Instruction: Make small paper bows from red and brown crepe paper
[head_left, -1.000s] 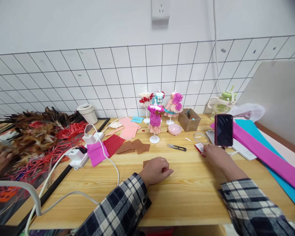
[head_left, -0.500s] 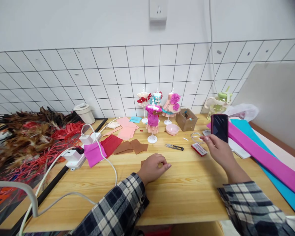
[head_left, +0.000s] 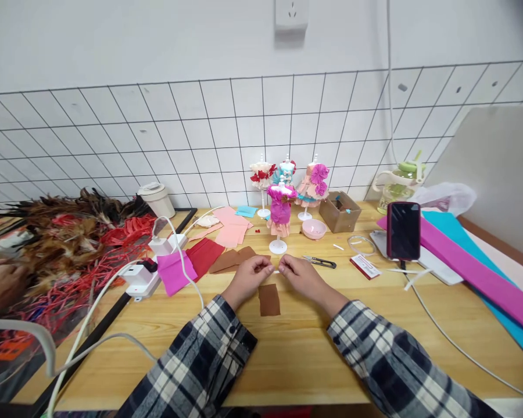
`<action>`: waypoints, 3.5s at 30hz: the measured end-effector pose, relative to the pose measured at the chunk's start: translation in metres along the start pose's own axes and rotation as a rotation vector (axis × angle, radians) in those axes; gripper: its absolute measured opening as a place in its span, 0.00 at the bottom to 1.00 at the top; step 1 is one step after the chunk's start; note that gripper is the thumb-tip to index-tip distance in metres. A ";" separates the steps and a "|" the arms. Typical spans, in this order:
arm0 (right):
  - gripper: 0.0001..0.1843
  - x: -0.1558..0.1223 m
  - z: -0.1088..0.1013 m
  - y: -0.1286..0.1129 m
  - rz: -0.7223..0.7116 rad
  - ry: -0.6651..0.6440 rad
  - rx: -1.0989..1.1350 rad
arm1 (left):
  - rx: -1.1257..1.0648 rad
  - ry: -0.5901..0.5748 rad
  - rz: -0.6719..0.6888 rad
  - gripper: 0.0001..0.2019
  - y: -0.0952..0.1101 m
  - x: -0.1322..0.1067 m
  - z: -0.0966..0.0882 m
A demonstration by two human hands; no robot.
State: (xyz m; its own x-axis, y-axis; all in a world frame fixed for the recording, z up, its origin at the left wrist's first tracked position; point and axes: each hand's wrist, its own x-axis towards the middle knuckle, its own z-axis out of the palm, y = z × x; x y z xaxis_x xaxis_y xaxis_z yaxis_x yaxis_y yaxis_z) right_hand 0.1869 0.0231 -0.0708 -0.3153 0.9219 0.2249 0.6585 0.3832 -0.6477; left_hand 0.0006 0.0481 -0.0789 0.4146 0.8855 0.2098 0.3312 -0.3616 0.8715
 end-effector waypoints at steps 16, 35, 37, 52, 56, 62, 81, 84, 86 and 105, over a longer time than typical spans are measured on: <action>0.09 -0.009 0.002 0.013 -0.027 -0.010 0.007 | 0.101 0.009 0.022 0.09 0.015 -0.005 0.020; 0.13 -0.015 -0.005 0.003 -0.214 0.287 -0.302 | -0.261 0.187 -0.110 0.12 0.007 -0.005 0.029; 0.13 -0.015 -0.003 0.004 -0.199 0.293 -0.290 | -0.199 0.202 -0.084 0.10 0.007 -0.005 0.029; 0.11 -0.017 0.009 -0.004 -0.109 0.340 -0.131 | -0.148 0.278 -0.082 0.11 0.009 -0.006 0.031; 0.13 -0.018 0.010 -0.005 -0.133 0.296 -0.158 | -0.208 0.275 -0.109 0.11 0.005 -0.006 0.028; 0.13 -0.019 0.012 -0.003 -0.126 0.277 -0.169 | -0.176 0.278 -0.069 0.09 0.004 -0.005 0.026; 0.11 -0.017 0.013 0.005 -0.111 0.285 -0.175 | -0.071 0.263 -0.080 0.06 0.010 -0.005 0.024; 0.10 -0.017 0.012 0.004 -0.105 0.275 -0.155 | -0.056 0.273 -0.121 0.05 0.014 -0.006 0.027; 0.10 -0.017 0.010 0.004 -0.096 0.275 -0.138 | -0.047 0.271 -0.123 0.05 0.016 -0.006 0.029; 0.08 -0.002 0.012 0.017 0.434 0.332 1.023 | -0.700 0.180 -0.242 0.08 0.008 -0.004 0.032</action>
State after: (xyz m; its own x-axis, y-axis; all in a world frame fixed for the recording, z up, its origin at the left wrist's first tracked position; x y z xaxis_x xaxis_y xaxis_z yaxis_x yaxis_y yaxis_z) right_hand 0.1904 0.0267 -0.0908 0.0961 0.9922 -0.0790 -0.2402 -0.0539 -0.9692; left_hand 0.0284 0.0319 -0.0865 0.2347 0.9720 -0.0060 -0.2442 0.0649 0.9676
